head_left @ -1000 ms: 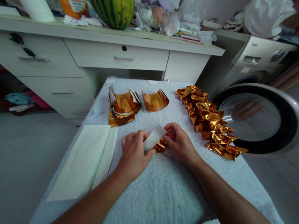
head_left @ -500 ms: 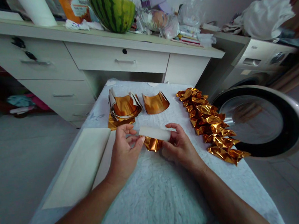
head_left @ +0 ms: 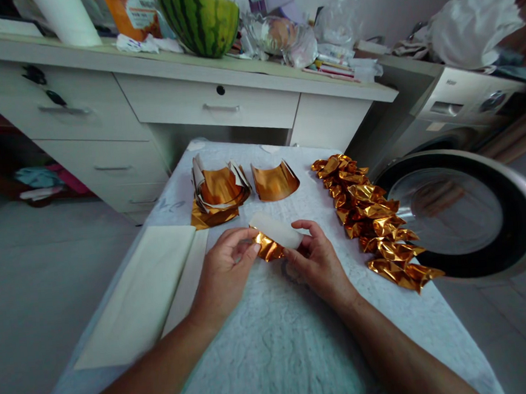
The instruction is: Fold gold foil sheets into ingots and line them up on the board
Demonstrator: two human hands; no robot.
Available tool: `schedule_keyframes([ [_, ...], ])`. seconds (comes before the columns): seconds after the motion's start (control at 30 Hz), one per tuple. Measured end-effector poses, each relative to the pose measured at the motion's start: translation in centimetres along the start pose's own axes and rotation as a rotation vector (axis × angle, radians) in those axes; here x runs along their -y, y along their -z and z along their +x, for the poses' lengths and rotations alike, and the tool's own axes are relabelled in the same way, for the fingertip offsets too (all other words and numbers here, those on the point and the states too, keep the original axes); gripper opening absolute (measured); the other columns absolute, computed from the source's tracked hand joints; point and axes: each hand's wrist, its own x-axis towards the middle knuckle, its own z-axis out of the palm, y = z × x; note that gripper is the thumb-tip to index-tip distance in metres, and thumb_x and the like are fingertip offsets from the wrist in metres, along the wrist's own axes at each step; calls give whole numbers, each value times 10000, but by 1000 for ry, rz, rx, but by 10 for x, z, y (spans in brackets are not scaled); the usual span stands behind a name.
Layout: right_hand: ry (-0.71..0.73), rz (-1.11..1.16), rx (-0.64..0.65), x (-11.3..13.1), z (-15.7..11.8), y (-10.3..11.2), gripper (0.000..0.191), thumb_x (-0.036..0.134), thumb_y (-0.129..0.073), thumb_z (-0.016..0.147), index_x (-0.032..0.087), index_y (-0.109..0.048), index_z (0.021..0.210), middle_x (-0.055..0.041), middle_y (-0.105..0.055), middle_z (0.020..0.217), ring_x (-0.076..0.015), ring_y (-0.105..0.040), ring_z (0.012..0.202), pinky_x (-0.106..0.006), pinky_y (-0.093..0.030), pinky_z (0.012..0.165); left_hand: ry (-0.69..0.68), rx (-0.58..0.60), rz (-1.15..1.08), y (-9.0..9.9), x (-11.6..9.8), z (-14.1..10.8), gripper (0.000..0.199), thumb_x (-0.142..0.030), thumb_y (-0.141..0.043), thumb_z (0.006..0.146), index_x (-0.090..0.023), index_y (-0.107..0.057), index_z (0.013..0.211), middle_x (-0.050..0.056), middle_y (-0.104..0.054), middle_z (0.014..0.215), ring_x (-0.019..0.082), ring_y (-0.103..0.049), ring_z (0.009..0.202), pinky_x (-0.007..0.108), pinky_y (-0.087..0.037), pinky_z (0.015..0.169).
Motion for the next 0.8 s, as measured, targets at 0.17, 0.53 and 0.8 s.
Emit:
schedule_keyframes([
  [0.17,-7,-58,-21,-3,0,-2,456,381,-689,792,252,-424,1140,63,-614,654,-86,-484,449,-178,-340,414,-65,28,46,-7,-5,-5,393,-254,-659,813,-230,-608,1201,70,-527,1284,213,-627,1077,316,-584,800],
  [0.53,146,-123,140,4,-3,4,542,238,-631,838,284,-397,1325,10,-617,862,-117,-528,636,-236,-412,556,123,89,-238,-3,-1,0,410,-253,-598,838,-199,-542,1241,87,-640,1222,220,-656,1031,378,-523,900],
  [0.8,462,-464,122,4,-4,6,469,15,-473,782,287,-571,1152,-36,-506,989,-190,-507,956,-346,-446,825,197,168,-321,0,-8,3,318,-213,-568,818,-182,-608,1131,57,-694,1094,212,-664,996,379,-517,914],
])
